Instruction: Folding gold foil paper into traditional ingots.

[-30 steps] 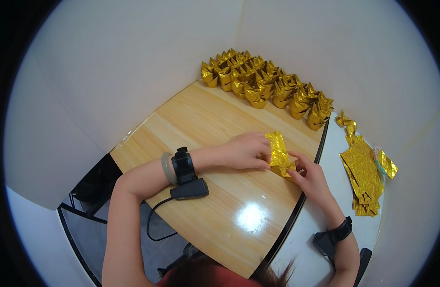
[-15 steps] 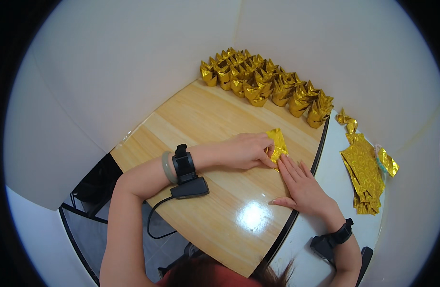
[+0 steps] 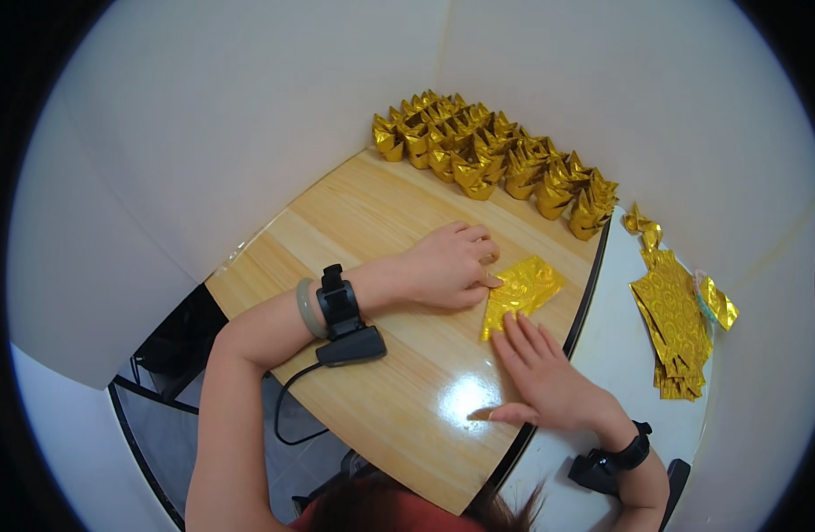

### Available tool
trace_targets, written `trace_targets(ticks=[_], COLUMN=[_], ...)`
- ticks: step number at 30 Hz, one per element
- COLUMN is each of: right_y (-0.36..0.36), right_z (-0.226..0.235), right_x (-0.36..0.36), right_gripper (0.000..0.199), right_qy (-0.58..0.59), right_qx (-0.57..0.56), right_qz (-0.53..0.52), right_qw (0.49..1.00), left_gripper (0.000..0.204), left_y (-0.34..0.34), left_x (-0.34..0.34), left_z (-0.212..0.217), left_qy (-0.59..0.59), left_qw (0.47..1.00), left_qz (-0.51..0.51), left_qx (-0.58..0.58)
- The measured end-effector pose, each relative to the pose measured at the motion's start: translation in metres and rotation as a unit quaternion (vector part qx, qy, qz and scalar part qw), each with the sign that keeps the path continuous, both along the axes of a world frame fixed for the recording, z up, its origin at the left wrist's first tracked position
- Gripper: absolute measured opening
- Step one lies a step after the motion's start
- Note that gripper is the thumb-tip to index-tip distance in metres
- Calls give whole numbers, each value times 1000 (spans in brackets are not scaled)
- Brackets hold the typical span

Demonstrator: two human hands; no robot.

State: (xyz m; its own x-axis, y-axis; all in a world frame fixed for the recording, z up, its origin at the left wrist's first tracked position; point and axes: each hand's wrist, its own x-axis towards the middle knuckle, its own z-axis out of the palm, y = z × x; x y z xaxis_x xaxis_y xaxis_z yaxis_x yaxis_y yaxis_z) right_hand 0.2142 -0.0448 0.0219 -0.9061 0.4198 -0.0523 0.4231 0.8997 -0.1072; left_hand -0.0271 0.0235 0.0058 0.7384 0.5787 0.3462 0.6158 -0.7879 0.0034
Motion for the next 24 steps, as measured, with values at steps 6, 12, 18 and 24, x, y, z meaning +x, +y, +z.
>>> trace_targets(ticks=[6, 12, 18, 24], right_y=[17, 46, 62, 69], right_z=[8, 10, 3, -20], right_x=[4, 31, 36, 22], right_gripper=[76, 53, 37, 31], right_qy=[62, 98, 186, 250], right_qx=[-158, 21, -48, -188], right_qz=[29, -119, -74, -240], right_qw=[985, 988, 979, 919], left_gripper=[51, 55, 52, 52], left_y=[1, 17, 22, 18], left_x=[3, -14, -15, -13], left_z=[-17, -18, -15, -12], left_qy=[18, 52, 67, 77], left_qw=[994, 977, 965, 966], left_qz=[10, -39, -62, -47], left_qx=[-105, -205, -246, -243])
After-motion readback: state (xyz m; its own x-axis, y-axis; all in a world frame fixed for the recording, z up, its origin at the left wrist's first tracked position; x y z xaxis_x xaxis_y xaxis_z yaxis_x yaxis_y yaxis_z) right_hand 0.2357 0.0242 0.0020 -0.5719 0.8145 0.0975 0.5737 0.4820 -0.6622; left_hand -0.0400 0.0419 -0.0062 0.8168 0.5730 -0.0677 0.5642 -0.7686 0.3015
